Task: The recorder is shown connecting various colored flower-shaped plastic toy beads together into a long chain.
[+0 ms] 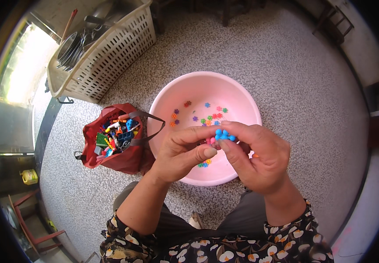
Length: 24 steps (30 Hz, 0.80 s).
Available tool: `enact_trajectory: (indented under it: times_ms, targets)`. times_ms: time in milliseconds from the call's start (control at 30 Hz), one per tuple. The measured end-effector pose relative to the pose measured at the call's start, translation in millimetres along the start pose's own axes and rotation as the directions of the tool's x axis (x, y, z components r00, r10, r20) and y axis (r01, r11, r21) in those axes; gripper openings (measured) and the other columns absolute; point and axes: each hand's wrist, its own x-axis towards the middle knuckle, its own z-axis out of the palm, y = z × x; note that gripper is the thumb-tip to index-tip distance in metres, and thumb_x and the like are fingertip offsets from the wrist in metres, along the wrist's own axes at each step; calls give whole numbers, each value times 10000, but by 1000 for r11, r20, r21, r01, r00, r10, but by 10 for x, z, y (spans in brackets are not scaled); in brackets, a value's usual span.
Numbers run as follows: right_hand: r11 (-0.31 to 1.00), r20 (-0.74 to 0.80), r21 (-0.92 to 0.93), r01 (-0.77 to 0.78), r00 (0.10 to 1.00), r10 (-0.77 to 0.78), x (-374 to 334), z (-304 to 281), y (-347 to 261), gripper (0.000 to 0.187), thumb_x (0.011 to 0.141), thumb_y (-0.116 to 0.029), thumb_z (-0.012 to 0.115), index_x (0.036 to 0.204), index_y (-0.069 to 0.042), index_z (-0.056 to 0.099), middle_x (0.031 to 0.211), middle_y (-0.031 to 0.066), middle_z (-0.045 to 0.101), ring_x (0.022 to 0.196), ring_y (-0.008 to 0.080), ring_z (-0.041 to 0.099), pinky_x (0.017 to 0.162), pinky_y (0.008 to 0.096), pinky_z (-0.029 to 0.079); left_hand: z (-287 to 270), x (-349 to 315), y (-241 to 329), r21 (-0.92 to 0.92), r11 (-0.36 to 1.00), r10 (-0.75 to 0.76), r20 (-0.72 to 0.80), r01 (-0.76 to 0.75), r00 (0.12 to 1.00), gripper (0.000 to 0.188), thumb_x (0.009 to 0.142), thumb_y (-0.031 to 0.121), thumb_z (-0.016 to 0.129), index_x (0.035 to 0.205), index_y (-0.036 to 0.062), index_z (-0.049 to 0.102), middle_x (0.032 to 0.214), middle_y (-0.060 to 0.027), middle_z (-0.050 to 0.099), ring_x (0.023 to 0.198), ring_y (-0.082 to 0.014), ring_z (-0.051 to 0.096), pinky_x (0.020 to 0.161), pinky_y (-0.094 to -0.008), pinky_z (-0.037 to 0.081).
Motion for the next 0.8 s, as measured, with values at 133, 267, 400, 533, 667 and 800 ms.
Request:
enact_trajectory:
  times_ms: [133,267,400,533,667,800]
  targets:
    - [996,24,-46,74,997,-73,17,-7,-8,233,726,20,617,959,26,600,741,148,627,594,221,627,526,273,506,-33,-5,8,-90,995,-53,8,53,999,376,758,40,647,1116,-13,547,1003,-58,589,872,-87,534,762,-215,444]
    - [980,16,-95,174,985,-173,15,2,43,237,716,31,619,952,37,600,756,158,630,615,227,634,539,277,515,-54,-2,-7,-61,998,3,29,-1,1000,374,745,42,661,1099,-21,556,981,-59,600,858,-80,538,766,-215,449]
    - [978,8,-103,181,983,-181,9,24,30,239,701,43,625,939,41,603,755,147,631,618,230,633,542,282,521,-60,-16,0,-70,998,5,1,-5,1000,364,738,45,667,1081,-26,566,950,-62,611,838,-83,546,760,-213,453]
    - [976,7,-80,200,980,-200,-5,60,64,235,694,47,627,928,32,608,759,137,633,614,231,631,534,289,522,-77,-20,-27,-81,997,-17,-36,14,999,343,738,45,667,1061,-27,577,923,-65,620,819,-85,555,755,-215,457]
    - [983,19,-99,156,988,-155,8,50,40,200,709,23,633,908,27,616,743,138,626,602,211,618,510,260,502,-63,-7,-14,-56,998,8,-38,-10,999,342,746,56,664,1065,-25,573,951,-62,616,837,-84,554,777,-221,454]
    - [758,116,539,-369,923,366,49,38,105,221,797,-69,576,1006,3,566,682,48,564,489,140,510,482,211,435,-88,6,29,-102,995,-9,-16,7,1000,384,770,76,646,1124,-19,532,976,-55,606,862,-93,558,785,-233,451]
